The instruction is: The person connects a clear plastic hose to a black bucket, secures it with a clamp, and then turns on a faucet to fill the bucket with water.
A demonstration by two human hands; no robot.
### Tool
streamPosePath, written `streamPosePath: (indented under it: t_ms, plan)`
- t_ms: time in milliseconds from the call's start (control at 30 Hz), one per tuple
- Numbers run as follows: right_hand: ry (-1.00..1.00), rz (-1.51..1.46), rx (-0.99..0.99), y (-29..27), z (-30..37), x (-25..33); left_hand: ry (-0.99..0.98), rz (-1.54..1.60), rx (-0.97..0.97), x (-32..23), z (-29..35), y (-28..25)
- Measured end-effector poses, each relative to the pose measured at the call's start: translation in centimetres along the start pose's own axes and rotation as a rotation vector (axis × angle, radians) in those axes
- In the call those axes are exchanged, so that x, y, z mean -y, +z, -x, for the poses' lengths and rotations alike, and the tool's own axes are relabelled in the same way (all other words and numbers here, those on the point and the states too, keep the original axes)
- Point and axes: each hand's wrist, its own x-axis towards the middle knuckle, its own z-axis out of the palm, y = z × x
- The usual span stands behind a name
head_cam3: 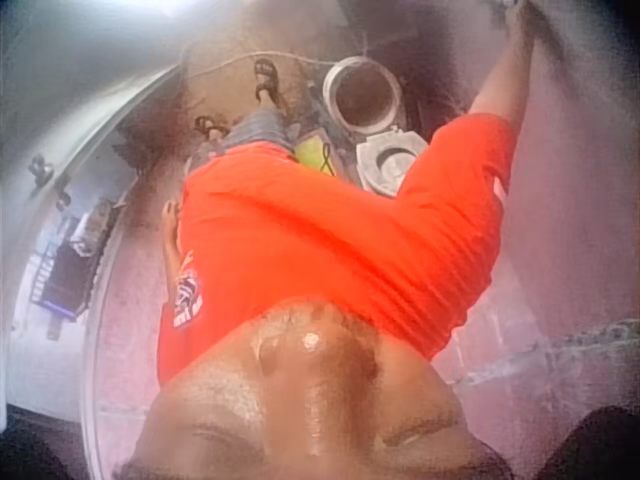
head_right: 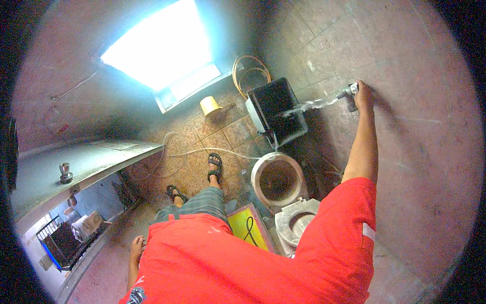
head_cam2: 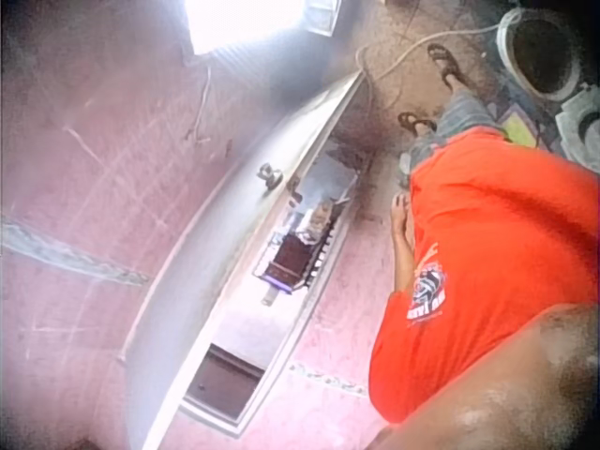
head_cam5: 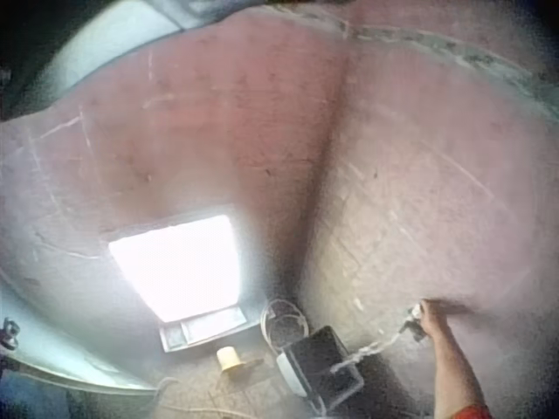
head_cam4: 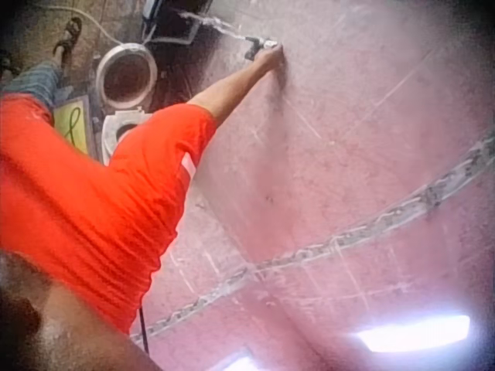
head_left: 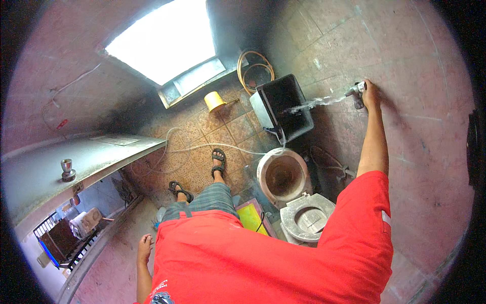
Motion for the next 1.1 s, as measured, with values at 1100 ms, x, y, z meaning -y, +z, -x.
streamPosePath:
  t_ms: [1100]
  plan:
    - [-0.294,-0.553,0.898,11.9,28.4,34.7,0.256,0.409,-0.076,10.8,-7.9,0.5]
